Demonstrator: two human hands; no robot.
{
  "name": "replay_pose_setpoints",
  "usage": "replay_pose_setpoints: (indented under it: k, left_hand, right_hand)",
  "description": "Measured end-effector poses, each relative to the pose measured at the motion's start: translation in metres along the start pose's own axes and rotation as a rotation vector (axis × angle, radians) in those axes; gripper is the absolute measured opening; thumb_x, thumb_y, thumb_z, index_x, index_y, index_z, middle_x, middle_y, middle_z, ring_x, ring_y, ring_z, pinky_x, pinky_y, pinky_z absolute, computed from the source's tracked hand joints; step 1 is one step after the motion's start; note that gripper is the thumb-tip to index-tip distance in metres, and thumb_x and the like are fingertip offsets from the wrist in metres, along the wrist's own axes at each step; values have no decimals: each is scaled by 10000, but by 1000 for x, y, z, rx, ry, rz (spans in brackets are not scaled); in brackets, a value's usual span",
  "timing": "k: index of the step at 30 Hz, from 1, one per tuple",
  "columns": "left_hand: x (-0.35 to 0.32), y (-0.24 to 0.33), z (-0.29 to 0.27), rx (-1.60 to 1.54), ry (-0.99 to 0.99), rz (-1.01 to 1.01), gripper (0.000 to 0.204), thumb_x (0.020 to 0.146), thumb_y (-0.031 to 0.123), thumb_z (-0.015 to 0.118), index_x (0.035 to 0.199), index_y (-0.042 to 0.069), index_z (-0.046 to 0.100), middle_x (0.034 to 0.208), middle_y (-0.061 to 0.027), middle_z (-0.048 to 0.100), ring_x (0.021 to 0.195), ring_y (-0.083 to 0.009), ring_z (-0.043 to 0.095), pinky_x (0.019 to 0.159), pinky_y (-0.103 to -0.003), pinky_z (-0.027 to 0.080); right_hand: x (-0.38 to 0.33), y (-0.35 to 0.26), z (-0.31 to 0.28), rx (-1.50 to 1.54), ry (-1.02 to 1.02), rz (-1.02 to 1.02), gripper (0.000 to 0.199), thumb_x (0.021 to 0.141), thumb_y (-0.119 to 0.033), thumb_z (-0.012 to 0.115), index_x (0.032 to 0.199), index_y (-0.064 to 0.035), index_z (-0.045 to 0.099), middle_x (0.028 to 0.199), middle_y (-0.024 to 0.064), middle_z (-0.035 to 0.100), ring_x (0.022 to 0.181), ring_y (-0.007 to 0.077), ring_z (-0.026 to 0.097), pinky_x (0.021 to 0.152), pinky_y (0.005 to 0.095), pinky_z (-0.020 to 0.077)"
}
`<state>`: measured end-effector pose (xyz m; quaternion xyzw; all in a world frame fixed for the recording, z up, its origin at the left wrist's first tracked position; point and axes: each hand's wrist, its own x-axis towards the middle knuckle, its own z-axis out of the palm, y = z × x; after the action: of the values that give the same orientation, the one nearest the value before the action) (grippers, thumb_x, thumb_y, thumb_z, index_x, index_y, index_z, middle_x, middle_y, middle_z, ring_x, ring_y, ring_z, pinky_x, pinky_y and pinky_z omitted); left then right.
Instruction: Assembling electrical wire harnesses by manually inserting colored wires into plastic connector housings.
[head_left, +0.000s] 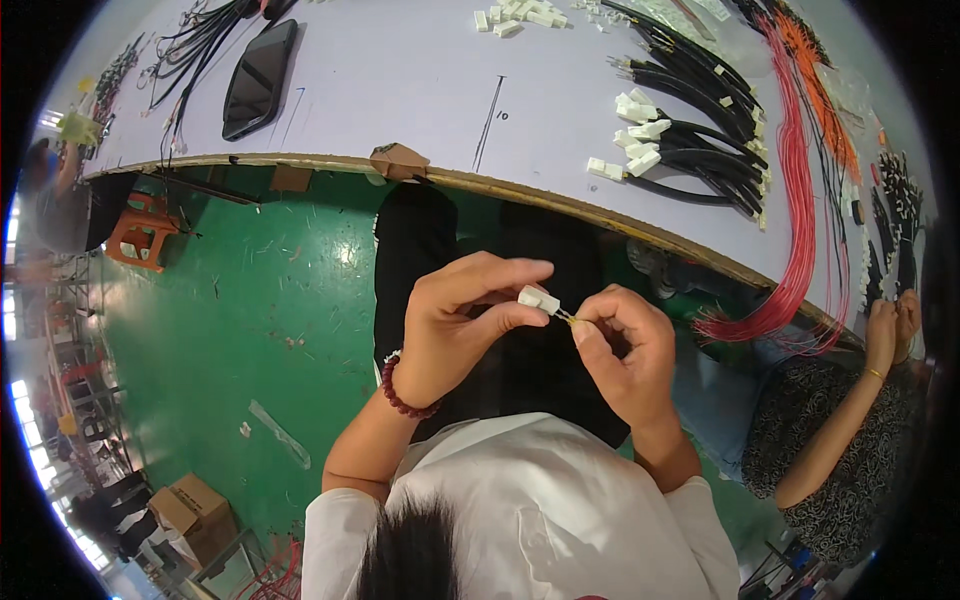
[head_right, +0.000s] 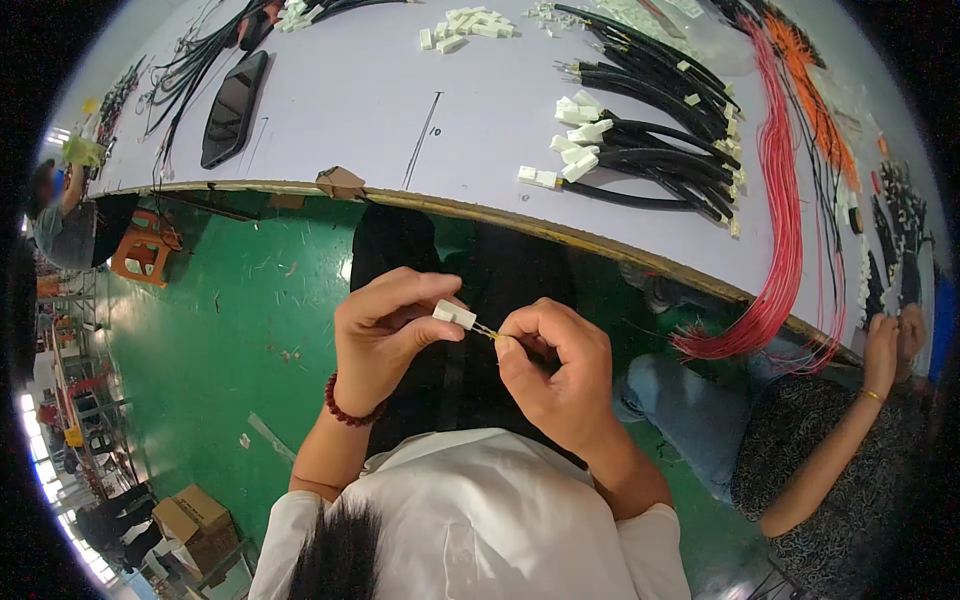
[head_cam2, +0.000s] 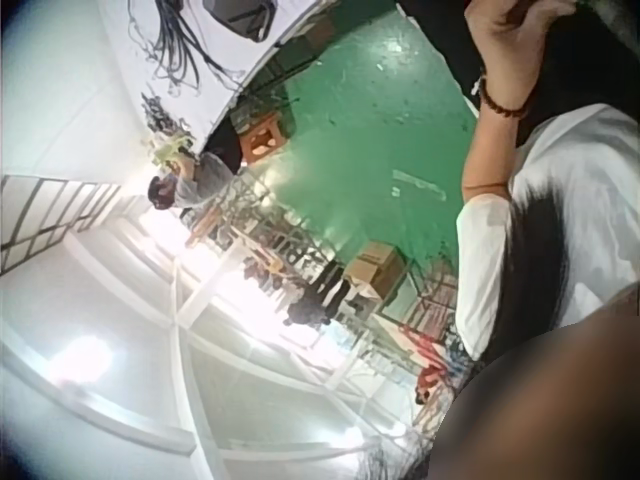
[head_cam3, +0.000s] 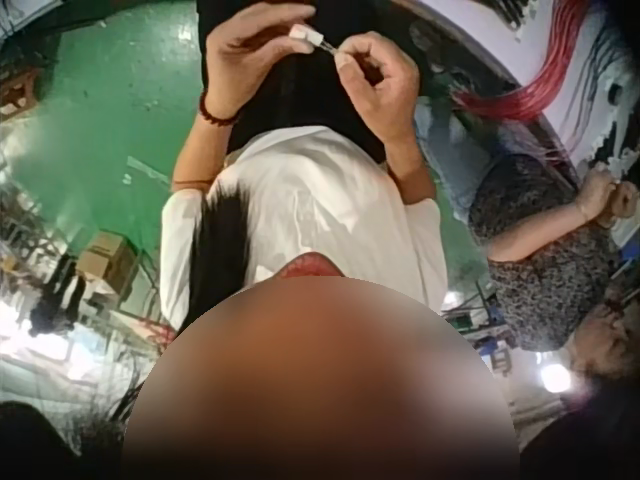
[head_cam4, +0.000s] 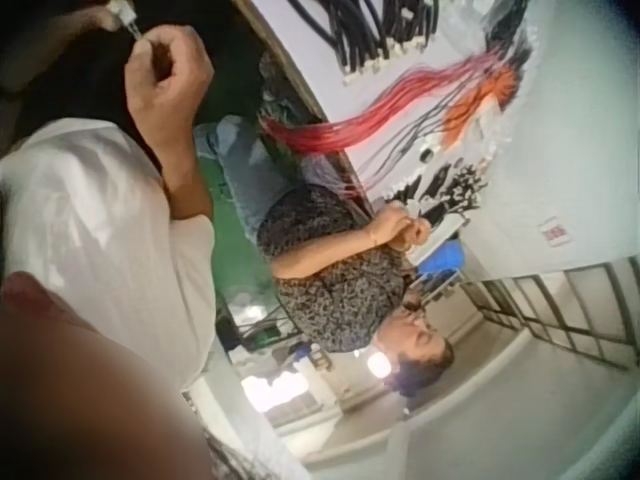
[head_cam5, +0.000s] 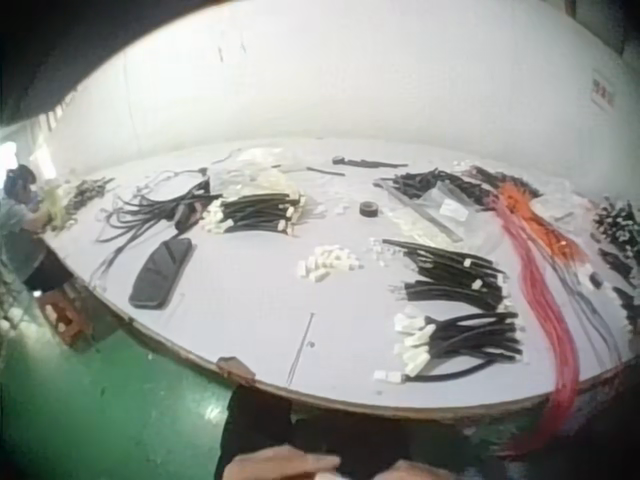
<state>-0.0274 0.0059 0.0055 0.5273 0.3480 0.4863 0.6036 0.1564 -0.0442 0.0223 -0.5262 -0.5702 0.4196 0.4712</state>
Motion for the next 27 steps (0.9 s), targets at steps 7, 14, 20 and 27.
replay_pose_setpoints:
  k: [7, 14, 20, 27]
  left_hand:
    - [4, 4, -2, 276, -141, 170, 225, 673, 1, 797, 887, 0, 726, 813, -86, 669, 710, -138, 610, 598, -229, 460]
    - [8, 7, -1, 319, -189, 100, 199, 683, 9, 790, 872, 5, 726, 782, -78, 676, 682, -142, 617, 591, -233, 465]
    - [7, 3, 0, 323, -214, 81, 167, 715, -1, 772, 872, -3, 718, 806, -83, 676, 714, -143, 629, 618, -239, 485]
    - [3, -2, 4, 34, -121, -55, 155, 766, -59, 721, 913, -26, 689, 899, -104, 667, 792, -139, 632, 672, -237, 506]
  right_hand:
    - [4, -7, -3, -29, -39, 22, 57, 809, 3, 609, 785, -1, 557, 704, 0, 496, 568, 31, 408, 498, 193, 303]
    - [9, -11, -3, -141, -56, -50, 62, 792, 15, 615, 772, -6, 559, 678, 8, 504, 550, 56, 405, 490, 215, 309]
    - [13, -9, -8, -119, -94, -11, 60, 817, 2, 615, 783, -5, 567, 695, 14, 528, 567, 63, 434, 502, 221, 329]
    - [21, -17, -20, -88, -260, 87, 70, 861, -36, 622, 877, 26, 594, 832, 59, 555, 697, 88, 518, 589, 217, 421]
